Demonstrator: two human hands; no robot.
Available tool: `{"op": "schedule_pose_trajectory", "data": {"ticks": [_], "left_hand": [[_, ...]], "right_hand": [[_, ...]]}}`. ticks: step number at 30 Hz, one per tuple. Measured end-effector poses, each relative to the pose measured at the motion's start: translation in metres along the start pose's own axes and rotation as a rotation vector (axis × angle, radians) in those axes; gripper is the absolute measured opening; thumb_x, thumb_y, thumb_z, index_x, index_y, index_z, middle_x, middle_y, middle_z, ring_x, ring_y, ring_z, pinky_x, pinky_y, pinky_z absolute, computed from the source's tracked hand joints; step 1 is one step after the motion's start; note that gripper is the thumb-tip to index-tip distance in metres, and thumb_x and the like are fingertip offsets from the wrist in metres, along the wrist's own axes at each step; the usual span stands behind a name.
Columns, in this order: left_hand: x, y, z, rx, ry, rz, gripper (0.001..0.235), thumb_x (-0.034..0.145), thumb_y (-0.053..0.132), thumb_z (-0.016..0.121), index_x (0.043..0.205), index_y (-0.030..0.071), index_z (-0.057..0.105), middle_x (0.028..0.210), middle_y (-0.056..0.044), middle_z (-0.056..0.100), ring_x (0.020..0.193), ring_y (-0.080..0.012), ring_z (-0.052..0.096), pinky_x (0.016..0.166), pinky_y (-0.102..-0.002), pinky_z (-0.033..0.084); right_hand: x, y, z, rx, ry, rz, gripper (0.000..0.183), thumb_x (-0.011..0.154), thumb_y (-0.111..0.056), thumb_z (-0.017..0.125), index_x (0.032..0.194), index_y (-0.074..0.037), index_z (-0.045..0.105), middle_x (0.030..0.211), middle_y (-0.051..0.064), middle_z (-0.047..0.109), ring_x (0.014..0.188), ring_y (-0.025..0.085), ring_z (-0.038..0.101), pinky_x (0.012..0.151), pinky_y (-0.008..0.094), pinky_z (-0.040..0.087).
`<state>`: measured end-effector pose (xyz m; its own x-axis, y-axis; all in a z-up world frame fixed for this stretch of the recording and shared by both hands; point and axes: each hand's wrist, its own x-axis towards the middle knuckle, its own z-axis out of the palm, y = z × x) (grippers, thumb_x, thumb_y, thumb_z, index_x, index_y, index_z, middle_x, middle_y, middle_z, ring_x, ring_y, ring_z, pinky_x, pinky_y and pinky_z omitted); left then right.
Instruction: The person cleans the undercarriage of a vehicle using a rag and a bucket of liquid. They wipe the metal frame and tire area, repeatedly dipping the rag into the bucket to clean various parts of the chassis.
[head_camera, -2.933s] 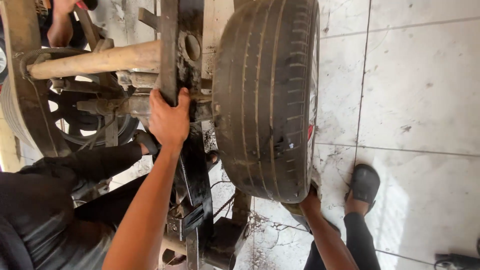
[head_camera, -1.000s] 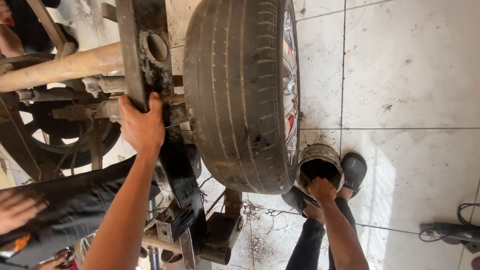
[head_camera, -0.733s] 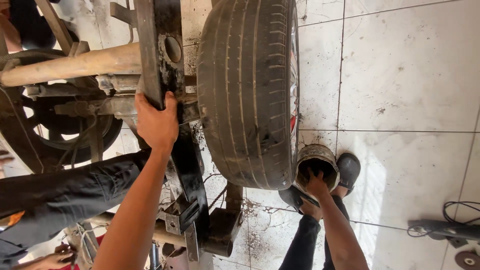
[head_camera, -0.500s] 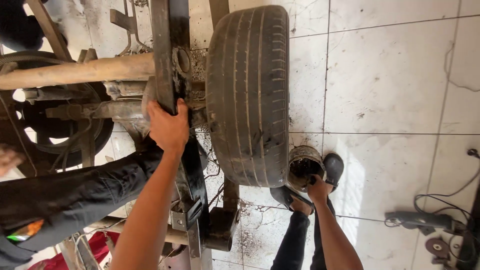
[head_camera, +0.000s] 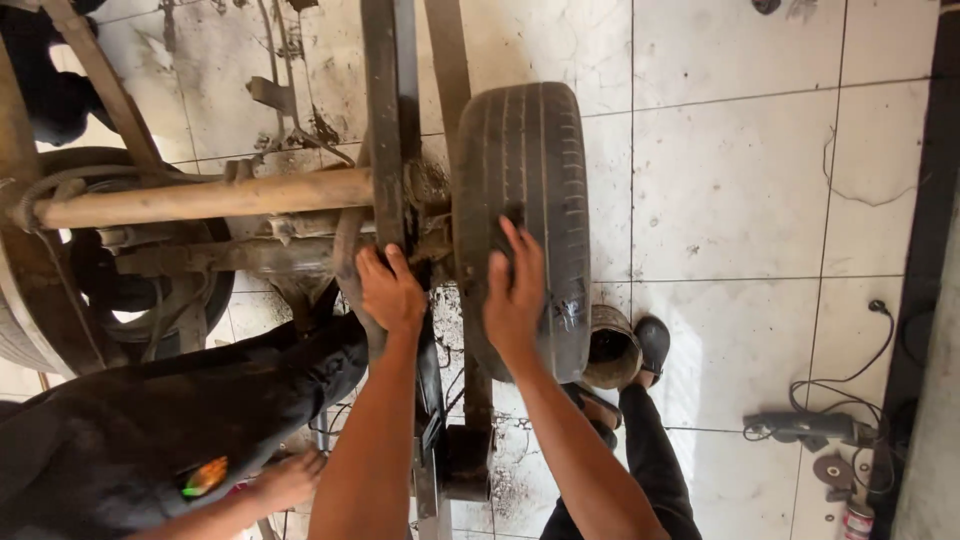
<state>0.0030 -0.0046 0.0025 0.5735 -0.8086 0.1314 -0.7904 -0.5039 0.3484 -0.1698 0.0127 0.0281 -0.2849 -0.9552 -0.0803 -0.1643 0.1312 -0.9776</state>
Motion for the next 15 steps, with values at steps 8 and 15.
{"op": "schedule_pose_trajectory", "data": {"ticks": [8, 15], "left_hand": [[0.004, 0.003, -0.006, 0.027, -0.060, 0.040, 0.050, 0.109, 0.046, 0.040, 0.125, 0.000, 0.052, 0.123, -0.022, 0.058, 0.106, -0.0483, 0.060, 0.079, -0.058, 0.048], [0.004, -0.001, -0.005, -0.052, -0.098, -0.005, 0.049, 0.108, 0.046, 0.039, 0.121, 0.002, 0.055, 0.117, -0.020, 0.058, 0.103, -0.0473, 0.060, 0.077, -0.056, 0.049]], "right_hand": [[0.070, 0.023, 0.153, 0.187, -0.203, -0.026, 0.057, 0.113, -0.035, 0.044, 0.164, -0.013, 0.029, 0.165, 0.018, 0.038, 0.148, 0.041, 0.042, 0.118, 0.046, 0.040], [-0.016, 0.049, 0.112, 0.009, -0.399, 0.027, 0.070, 0.095, 0.006, 0.061, 0.159, -0.015, 0.042, 0.166, 0.014, 0.039, 0.155, 0.035, 0.037, 0.122, 0.041, 0.039]]}}
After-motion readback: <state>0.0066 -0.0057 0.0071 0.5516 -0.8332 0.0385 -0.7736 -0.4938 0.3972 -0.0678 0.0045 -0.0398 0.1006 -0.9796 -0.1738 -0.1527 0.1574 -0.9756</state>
